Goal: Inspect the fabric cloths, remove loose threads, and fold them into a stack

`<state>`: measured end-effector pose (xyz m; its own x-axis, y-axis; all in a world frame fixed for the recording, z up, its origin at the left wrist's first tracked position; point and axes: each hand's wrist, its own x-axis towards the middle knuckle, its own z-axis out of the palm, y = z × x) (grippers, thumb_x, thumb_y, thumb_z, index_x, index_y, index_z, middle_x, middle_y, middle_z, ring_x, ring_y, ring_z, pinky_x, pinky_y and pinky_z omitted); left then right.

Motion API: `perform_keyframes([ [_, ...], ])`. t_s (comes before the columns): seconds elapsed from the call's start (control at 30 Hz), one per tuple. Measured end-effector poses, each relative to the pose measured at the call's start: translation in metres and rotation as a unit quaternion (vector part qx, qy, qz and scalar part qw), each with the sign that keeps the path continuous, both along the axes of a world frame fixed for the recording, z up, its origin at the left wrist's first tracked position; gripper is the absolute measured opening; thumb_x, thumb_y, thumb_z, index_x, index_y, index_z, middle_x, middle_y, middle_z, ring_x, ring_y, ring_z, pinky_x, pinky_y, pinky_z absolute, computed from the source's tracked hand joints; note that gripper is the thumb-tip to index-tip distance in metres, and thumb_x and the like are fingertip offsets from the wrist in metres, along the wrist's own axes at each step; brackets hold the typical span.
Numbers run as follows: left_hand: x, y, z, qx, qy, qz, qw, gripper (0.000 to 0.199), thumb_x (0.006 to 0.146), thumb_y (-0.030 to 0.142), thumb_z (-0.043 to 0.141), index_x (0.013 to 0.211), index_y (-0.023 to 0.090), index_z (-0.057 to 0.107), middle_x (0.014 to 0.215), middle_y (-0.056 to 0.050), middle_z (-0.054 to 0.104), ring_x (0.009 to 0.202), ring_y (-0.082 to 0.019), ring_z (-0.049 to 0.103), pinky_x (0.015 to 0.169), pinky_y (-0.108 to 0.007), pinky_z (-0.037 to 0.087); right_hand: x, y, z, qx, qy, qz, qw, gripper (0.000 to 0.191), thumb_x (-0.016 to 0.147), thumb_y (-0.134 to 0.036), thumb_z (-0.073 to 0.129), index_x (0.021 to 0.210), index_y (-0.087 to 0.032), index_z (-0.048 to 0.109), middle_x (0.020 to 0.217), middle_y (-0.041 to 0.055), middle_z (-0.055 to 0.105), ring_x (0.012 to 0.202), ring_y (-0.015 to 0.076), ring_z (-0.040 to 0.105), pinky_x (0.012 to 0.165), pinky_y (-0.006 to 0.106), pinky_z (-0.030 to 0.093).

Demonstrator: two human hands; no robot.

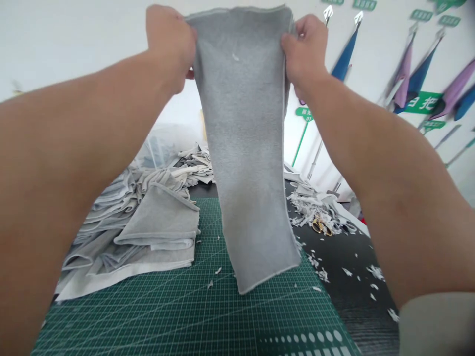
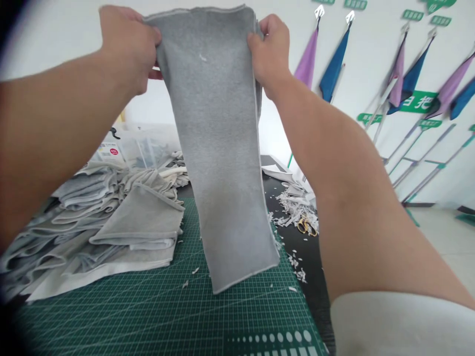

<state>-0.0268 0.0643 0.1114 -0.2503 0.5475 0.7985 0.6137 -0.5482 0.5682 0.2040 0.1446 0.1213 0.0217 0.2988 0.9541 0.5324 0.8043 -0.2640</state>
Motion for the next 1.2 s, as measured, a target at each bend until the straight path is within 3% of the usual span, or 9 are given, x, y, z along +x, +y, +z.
perform_keyframes([
  [0.1, -0.003, 0.002, -0.01, -0.021, -0.036, 0.052, 0.998, 0.036, 0.085, 0.015, 0.036, 0.118, 0.002, 0.033, 0.104, -0.005, 0.051, 0.101, -0.026, 0.057, 0.065, -0.033, 0.043, 0.005, 0.006, -0.012, 0.023, -0.029, 0.036, 0.999, 0.021, 0.084, -0.01, 0.054, 0.071, -0.019, 0.041, 0.072, -0.0018, 0.044, 0.063, 0.0043, 0.036, 0.059, 0.02, 0.032],
  [0.27, 0.002, -0.02, -0.041, 0.018, 0.035, 0.021, 0.999, 0.04, 0.08, 0.026, 0.042, 0.106, -0.003, 0.052, 0.083, -0.003, 0.055, 0.089, -0.025, 0.061, 0.062, -0.029, 0.039, 0.032, 0.0, -0.048, 0.023, -0.062, 0.11, 0.992, 0.014, 0.084, -0.018, 0.057, 0.078, -0.018, 0.045, 0.065, -0.0034, 0.047, 0.057, 0.0044, 0.038, 0.054, 0.02, 0.031],
  [0.37, 0.002, -0.028, -0.072, 0.023, 0.058, -0.007, 0.998, 0.041, 0.078, 0.03, 0.046, 0.097, -0.004, 0.057, 0.074, 0.0, 0.052, 0.08, -0.018, 0.062, 0.064, -0.027, 0.039, 0.051, -0.011, -0.082, -0.009, -0.09, 0.14, 0.986, 0.012, 0.084, -0.022, 0.058, 0.083, -0.015, 0.049, 0.066, -0.0031, 0.051, 0.057, 0.0051, 0.045, 0.054, 0.02, 0.033],
  [0.5, 0.002, -0.036, -0.122, -0.008, 0.122, -0.027, 0.992, 0.035, 0.078, 0.033, 0.051, 0.093, 0.004, 0.063, 0.069, 0.001, 0.057, 0.068, -0.009, 0.059, 0.063, -0.021, 0.041, 0.074, -0.029, -0.13, -0.042, -0.134, 0.132, 0.981, 0.015, 0.081, -0.029, 0.061, 0.082, -0.016, 0.053, 0.069, -0.0027, 0.054, 0.063, 0.0086, 0.05, 0.057, 0.021, 0.037],
  [0.6, 0.002, -0.038, -0.154, -0.076, 0.157, -0.036, 0.984, 0.028, 0.074, 0.036, 0.056, 0.085, 0.013, 0.067, 0.057, 0.002, 0.056, 0.055, -0.008, 0.051, 0.053, -0.019, 0.038, 0.086, -0.04, -0.161, -0.095, -0.177, 0.118, 0.972, 0.016, 0.08, -0.032, 0.06, 0.081, -0.017, 0.055, 0.07, -0.0017, 0.056, 0.06, 0.0098, 0.05, 0.055, 0.022, 0.038],
  [0.73, 0.002, -0.033, -0.184, -0.149, 0.157, -0.07, 0.974, 0.028, 0.073, 0.039, 0.057, 0.084, 0.016, 0.067, 0.053, 0.003, 0.053, 0.048, -0.009, 0.043, 0.048, -0.02, 0.032, 0.093, -0.045, -0.194, -0.184, -0.215, 0.112, 0.953, 0.017, 0.078, -0.034, 0.059, 0.08, -0.017, 0.055, 0.067, -0.0011, 0.056, 0.057, 0.0107, 0.048, 0.053, 0.023, 0.037],
  [0.9, 0.0, -0.014, -0.206, -0.216, 0.12, -0.074, 0.966, 0.029, 0.072, 0.041, 0.057, 0.084, 0.017, 0.067, 0.061, 0.001, 0.06, 0.056, -0.012, 0.053, 0.055, -0.021, 0.041, 0.087, -0.031, -0.221, -0.25, -0.185, 0.119, 0.943, 0.02, 0.078, -0.038, 0.056, 0.081, -0.018, 0.055, 0.061, -0.0031, 0.051, 0.052, 0.0098, 0.042, 0.05, 0.022, 0.032],
  [1.07, 0.004, 0.009, -0.207, -0.218, 0.022, -0.057, 0.974, 0.026, 0.071, 0.038, 0.06, 0.086, 0.017, 0.064, 0.07, -0.001, 0.064, 0.06, -0.013, 0.057, 0.055, -0.021, 0.045, 0.072, -0.006, -0.224, -0.292, -0.092, 0.137, 0.942, 0.021, 0.077, -0.039, 0.055, 0.079, -0.018, 0.052, 0.063, -0.002, 0.055, 0.054, 0.0109, 0.047, 0.051, 0.023, 0.036],
  [1.2, 0.011, 0.025, -0.211, -0.339, -0.045, -0.043, 0.939, 0.024, 0.076, 0.03, 0.058, 0.095, 0.017, 0.062, 0.081, -0.004, 0.065, 0.065, -0.014, 0.06, 0.056, -0.023, 0.048, 0.06, 0.007, -0.229, -0.36, -0.111, 0.074, 0.923, 0.018, 0.077, -0.036, 0.051, 0.078, -0.018, 0.053, 0.065, -0.0008, 0.058, 0.055, 0.0115, 0.049, 0.05, 0.022, 0.036],
])
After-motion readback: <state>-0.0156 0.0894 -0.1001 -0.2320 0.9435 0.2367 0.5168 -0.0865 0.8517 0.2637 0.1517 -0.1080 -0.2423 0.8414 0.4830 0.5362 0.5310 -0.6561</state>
